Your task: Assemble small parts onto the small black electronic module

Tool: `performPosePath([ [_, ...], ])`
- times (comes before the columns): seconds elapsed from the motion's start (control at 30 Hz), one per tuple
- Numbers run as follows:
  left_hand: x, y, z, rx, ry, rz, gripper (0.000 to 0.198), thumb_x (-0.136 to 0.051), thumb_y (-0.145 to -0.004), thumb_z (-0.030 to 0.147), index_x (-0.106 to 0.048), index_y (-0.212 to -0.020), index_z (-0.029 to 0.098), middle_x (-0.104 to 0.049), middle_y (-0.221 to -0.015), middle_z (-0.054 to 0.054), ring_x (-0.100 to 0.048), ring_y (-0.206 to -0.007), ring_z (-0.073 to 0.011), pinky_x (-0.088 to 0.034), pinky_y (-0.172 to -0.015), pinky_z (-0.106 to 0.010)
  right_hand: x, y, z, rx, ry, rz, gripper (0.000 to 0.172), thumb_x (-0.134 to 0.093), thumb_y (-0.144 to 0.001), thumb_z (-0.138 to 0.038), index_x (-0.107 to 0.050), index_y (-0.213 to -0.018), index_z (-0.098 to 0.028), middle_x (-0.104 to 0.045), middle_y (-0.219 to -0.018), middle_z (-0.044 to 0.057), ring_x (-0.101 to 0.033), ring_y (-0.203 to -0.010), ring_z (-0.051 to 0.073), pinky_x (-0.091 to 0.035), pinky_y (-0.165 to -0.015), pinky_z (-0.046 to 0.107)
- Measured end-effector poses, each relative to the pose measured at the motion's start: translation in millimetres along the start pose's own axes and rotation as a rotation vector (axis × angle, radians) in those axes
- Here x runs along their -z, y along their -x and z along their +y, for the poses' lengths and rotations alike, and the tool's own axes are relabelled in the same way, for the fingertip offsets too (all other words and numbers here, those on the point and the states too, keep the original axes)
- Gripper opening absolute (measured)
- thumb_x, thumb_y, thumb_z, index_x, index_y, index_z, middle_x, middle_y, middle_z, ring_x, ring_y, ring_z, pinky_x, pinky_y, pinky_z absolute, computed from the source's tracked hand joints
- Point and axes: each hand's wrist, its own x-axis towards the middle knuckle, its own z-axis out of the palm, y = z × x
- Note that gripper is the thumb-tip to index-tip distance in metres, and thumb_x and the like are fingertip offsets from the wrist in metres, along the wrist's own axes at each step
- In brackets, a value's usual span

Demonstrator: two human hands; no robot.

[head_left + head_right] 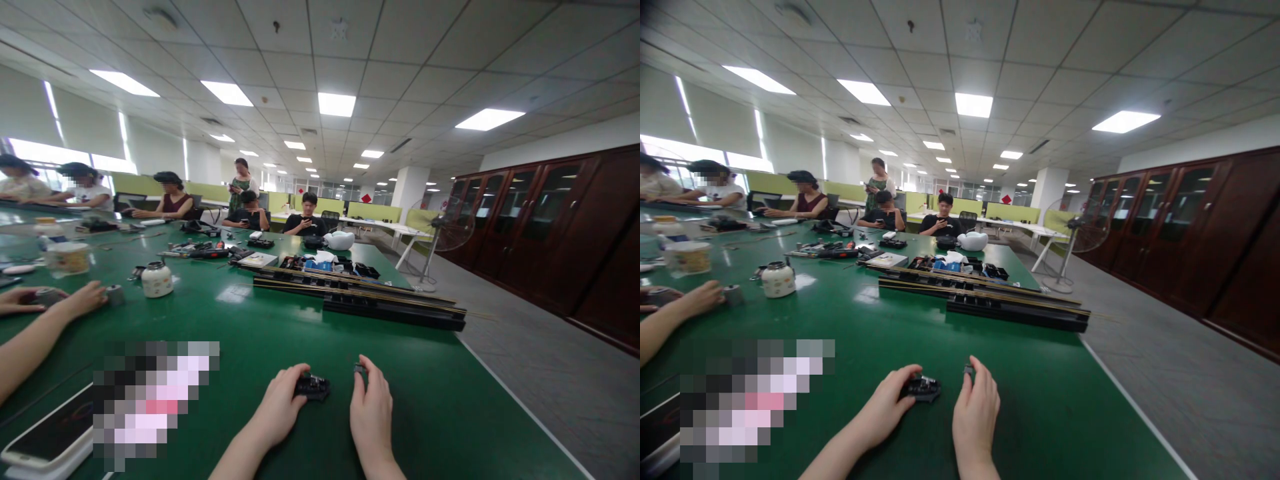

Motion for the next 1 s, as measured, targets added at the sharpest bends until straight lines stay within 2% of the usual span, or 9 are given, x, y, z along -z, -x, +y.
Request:
performPosePath([
  [0.4,0.2,-0.3,2.0,0.017,-0.005,-0.001,0.053,-0.048,-0.066,0.01,-0.049,-0.118,0.018,-0.058,-0.117,-0.006,-0.05,-0.11,-0.019,-0.034,-0.097,-0.029,-5.0,3.0,0.8,0.068,0.039,-0.062,0.034,-0.035,-0.083,-0.03,-0.053,-0.11,-0.018,-0.061,-0.109,0.009,-0.053,-0.104,0.024,-0.039,-0.087,0.037],
  [0.6,1.1,-0.4,2.4,0.015,-0.011,0.004,0.051,-0.046,-0.066,0.011,-0.05,-0.117,0.019,-0.059,-0.116,-0.006,-0.05,-0.109,-0.0194,-0.034,-0.096,-0.028,-6.4,6.2,-2.3,0.104,0.082,-0.193,0.026,-0.04,-0.082,-0.028,-0.059,-0.099,-0.023,-0.065,-0.102,0.005,-0.055,-0.099,0.023,-0.039,-0.086,0.037],
  [0.8,-1.4,0.0,-1.5,-0.013,-0.004,0.015,0.049,-0.047,-0.067,0.013,-0.05,-0.116,0.019,-0.06,-0.113,-0.006,-0.05,-0.107,-0.0195,-0.035,-0.095,-0.03,-5.8,11.2,-12.9,0.192,-0.008,-0.357,0.023,-0.044,-0.082,-0.028,-0.061,-0.098,-0.025,-0.064,-0.1,0.004,-0.054,-0.099,0.02,-0.039,-0.089,0.035],
  [1.0,0.0,-2.6,-1.8,-0.039,0.026,0.005,0.049,-0.049,-0.066,0.013,-0.052,-0.115,0.017,-0.059,-0.112,-0.008,-0.05,-0.106,-0.0199,-0.035,-0.095,-0.03,-2.9,8.9,-17.9,0.247,-0.047,-0.412,0.021,-0.044,-0.083,-0.028,-0.06,-0.097,-0.023,-0.062,-0.102,0.004,-0.05,-0.103,0.02,-0.035,-0.093,0.036],
])
